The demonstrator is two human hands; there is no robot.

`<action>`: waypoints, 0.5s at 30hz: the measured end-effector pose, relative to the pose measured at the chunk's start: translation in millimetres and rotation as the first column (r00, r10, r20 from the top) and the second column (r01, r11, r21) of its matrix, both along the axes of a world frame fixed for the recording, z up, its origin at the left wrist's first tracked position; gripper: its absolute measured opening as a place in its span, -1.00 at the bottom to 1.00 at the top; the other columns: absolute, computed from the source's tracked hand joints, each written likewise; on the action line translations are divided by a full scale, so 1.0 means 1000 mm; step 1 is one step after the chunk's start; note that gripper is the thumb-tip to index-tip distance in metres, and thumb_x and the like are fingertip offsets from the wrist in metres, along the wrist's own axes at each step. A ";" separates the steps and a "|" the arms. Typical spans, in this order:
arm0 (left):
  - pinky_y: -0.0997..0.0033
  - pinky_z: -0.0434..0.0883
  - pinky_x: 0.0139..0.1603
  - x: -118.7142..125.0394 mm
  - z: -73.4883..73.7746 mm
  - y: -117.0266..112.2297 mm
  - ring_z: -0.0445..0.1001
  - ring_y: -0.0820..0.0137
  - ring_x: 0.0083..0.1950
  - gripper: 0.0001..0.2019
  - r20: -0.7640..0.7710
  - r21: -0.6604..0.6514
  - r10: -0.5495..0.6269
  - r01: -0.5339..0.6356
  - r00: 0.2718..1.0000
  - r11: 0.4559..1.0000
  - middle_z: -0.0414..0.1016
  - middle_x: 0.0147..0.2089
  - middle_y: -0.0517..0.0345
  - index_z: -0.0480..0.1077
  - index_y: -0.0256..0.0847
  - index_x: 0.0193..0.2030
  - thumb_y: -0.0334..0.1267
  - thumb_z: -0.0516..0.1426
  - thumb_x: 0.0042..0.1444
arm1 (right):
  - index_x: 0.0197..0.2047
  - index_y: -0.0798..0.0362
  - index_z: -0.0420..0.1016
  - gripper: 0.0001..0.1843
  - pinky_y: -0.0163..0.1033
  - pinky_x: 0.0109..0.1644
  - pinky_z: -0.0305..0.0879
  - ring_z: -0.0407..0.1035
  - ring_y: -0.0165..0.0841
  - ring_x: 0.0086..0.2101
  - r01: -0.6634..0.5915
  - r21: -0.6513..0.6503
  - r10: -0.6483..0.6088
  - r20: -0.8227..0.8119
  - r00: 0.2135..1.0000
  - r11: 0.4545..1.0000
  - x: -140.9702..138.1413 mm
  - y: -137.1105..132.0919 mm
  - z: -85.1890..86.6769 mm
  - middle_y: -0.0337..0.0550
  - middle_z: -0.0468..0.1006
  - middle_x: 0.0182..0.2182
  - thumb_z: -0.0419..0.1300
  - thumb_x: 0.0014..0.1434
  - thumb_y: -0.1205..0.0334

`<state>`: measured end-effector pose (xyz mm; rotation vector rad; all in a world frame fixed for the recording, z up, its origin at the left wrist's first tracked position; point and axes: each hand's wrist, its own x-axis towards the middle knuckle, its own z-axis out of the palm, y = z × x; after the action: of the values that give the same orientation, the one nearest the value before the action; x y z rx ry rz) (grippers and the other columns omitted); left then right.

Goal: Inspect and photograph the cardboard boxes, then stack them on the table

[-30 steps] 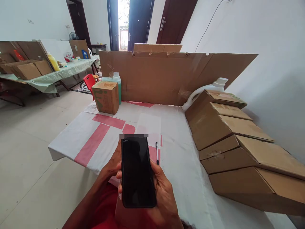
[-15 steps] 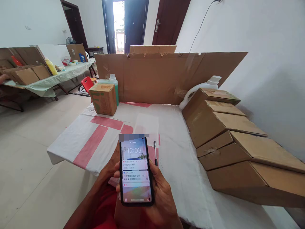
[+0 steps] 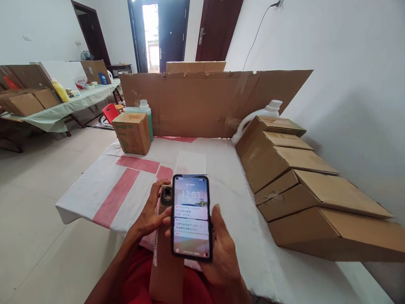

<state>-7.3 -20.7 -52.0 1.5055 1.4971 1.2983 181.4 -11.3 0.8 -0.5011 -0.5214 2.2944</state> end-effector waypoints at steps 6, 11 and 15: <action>-0.01 0.35 0.30 -0.010 -0.004 0.003 0.47 0.05 0.21 -0.23 0.134 -0.065 -0.047 0.056 0.990 0.996 0.40 0.24 -0.04 0.07 -0.08 0.43 0.02 0.27 0.17 | -0.08 0.07 0.66 -0.33 -0.11 -0.09 0.57 0.61 -0.18 -0.21 0.417 0.271 -0.497 0.456 0.739 0.868 0.044 0.066 -0.062 -0.04 0.72 -0.22 0.27 0.14 -0.40; -0.02 0.29 0.36 -0.011 -0.006 0.011 0.40 0.01 0.30 -0.22 0.158 -0.096 -0.034 0.050 0.987 0.994 0.33 0.33 -0.07 0.09 -0.07 0.44 0.08 0.27 0.16 | -0.55 -0.01 0.40 -0.31 -0.19 -0.53 0.29 0.26 -0.33 -0.57 0.294 0.559 -0.625 0.748 0.226 0.775 0.082 0.107 -0.135 -0.32 0.31 -0.68 0.19 0.01 -0.54; -0.05 0.29 0.39 -0.016 -0.015 0.027 0.35 -0.01 0.36 -0.22 0.179 -0.146 -0.040 0.066 0.983 0.987 0.33 0.38 -0.08 0.11 -0.08 0.44 0.11 0.25 0.16 | -0.56 -0.05 0.39 -0.42 -0.18 -0.46 0.19 0.18 -0.30 -0.54 0.171 0.649 -0.664 0.746 0.047 0.741 0.101 0.114 -0.162 -0.32 0.22 -0.68 0.16 0.07 -0.41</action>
<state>-23.3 5.9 -67.3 1.2913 1.3997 1.2235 282.4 102.7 -161.3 -1.6912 -1.2037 0.8736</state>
